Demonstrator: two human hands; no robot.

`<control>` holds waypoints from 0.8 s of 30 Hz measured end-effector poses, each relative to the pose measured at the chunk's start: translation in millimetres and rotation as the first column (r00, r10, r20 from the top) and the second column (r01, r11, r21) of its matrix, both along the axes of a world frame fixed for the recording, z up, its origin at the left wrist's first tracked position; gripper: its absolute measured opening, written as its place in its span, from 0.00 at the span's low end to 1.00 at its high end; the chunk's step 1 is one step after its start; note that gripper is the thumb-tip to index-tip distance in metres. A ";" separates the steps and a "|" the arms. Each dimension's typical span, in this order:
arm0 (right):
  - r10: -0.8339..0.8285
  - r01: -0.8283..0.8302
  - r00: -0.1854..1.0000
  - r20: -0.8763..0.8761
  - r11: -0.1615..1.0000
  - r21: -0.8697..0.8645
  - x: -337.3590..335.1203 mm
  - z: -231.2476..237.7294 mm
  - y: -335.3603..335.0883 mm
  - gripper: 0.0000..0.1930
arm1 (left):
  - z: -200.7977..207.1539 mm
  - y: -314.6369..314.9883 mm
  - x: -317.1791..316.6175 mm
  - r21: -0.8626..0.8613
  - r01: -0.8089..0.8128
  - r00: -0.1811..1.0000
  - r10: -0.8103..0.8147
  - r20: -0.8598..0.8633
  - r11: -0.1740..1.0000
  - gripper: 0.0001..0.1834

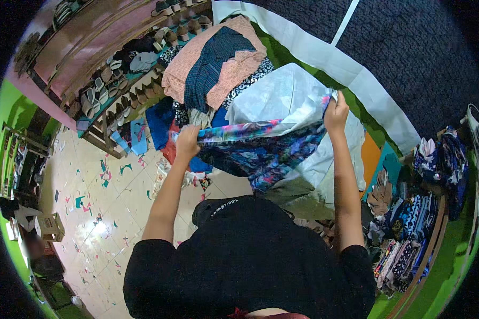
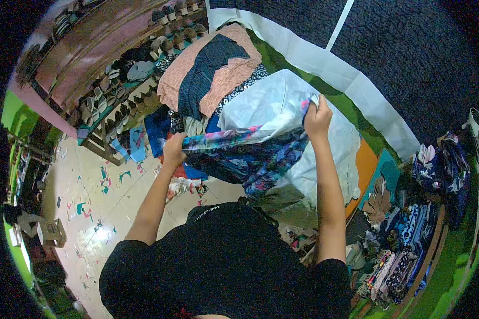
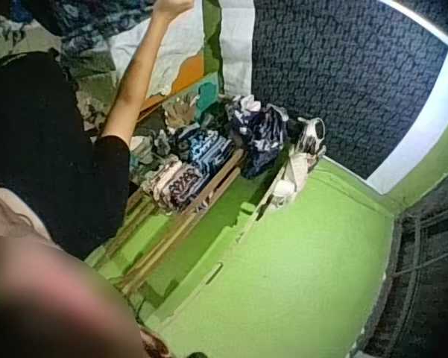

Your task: The recorder folds several pieces of fabric on a small table and places them on a shelf.

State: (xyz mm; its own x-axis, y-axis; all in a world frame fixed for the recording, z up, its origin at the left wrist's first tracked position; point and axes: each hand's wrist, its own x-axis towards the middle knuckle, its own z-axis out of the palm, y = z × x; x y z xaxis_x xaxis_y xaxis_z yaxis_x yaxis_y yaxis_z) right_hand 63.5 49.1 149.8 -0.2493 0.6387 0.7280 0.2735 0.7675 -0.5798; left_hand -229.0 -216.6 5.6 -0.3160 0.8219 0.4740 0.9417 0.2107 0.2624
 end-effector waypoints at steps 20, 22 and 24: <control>0.120 0.145 0.291 0.949 0.975 -0.168 62.2 -137.9 -24.2 0.20 | -58.0 -12.3 -53.0 0.308 -0.446 0.726 0.138 0.673 0.841 0.06; 0.133 0.164 0.342 0.930 0.966 -0.199 58.8 -162.9 -21.0 0.20 | -94.7 -3.9 -61.7 0.378 -0.448 0.540 -0.091 0.837 0.810 0.08; 0.176 0.191 0.385 0.906 0.945 -0.265 60.5 -178.1 -23.7 0.20 | -113.3 16.4 -61.8 0.433 -0.479 0.248 -0.355 0.901 0.764 0.10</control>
